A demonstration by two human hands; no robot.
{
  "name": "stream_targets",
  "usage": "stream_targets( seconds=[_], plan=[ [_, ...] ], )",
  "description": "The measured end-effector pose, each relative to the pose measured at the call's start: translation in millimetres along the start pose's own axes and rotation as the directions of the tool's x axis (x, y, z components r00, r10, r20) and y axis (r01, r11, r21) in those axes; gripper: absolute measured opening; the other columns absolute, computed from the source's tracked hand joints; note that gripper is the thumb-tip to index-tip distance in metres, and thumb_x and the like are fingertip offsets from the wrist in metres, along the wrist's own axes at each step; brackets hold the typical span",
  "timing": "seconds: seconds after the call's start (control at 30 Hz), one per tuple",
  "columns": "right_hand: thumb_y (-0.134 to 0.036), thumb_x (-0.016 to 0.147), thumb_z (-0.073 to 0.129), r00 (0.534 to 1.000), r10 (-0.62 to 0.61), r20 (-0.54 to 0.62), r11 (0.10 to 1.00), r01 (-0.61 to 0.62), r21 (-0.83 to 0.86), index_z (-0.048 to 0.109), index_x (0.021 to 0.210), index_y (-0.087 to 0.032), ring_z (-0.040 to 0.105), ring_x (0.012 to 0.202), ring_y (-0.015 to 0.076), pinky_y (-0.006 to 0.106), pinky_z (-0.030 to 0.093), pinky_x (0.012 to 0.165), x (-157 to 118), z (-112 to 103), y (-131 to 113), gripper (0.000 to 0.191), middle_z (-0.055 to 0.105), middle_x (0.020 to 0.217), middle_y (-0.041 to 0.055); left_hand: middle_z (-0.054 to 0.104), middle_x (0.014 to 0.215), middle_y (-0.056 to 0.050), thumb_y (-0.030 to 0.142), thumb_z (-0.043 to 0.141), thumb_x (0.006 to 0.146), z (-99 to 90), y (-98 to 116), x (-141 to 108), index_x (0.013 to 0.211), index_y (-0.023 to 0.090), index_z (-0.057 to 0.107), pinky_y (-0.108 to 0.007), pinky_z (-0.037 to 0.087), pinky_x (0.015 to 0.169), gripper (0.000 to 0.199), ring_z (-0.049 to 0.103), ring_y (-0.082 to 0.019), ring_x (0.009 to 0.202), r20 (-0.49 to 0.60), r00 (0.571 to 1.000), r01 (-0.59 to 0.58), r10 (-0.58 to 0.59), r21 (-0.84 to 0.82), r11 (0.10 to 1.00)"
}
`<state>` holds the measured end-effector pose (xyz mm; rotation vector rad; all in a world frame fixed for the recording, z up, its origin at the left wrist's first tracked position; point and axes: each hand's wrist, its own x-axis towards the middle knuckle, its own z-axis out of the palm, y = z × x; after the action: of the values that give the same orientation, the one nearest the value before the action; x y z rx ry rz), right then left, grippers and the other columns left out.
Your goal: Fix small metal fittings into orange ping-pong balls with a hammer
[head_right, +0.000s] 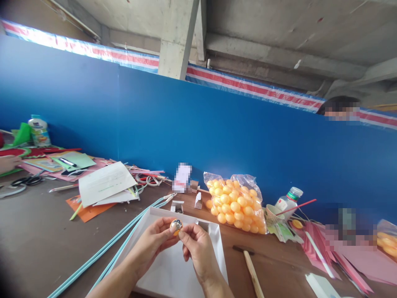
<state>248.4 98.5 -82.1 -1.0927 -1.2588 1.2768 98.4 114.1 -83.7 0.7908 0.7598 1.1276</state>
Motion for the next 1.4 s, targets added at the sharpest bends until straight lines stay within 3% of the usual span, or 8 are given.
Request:
stream_targets(
  seconds=[0.63, 1.4],
  plan=[
    [-0.038, 0.078, 0.066, 1.0, -0.009, 0.007, 0.999, 0.008, 0.031, 0.058, 0.077, -0.016, 0.04, 0.043, 0.0054, 0.018, 0.034, 0.042, 0.0, -0.2, 0.9, 0.023, 0.05, 0.048, -0.0061, 0.068, 0.099, -0.011, 0.044, 0.08, 0.055, 2.2, -2.5, 1.3, 0.09, 0.015, 0.064, -0.042, 0.051, 0.085, 0.048, 0.067, -0.025, 0.087, -0.046, 0.997, -0.056, 0.059, 0.059, 0.997],
    [-0.037, 0.081, 0.063, 0.996, -0.084, -0.016, 0.993, 0.083, -0.086, 0.052, 0.075, -0.017, 0.05, 0.044, 0.0065, 0.019, 0.043, 0.047, -4.5, 6.0, -11.4, 0.023, 0.052, 0.053, -0.007, 0.066, 0.096, -0.01, 0.043, 0.077, 0.061, 4.7, -2.9, -1.2, 0.09, 0.013, 0.062, -0.039, 0.055, 0.079, 0.044, 0.065, -0.02, 0.08, -0.036, 0.988, -0.143, 0.148, 0.122, 0.982]
  ],
)
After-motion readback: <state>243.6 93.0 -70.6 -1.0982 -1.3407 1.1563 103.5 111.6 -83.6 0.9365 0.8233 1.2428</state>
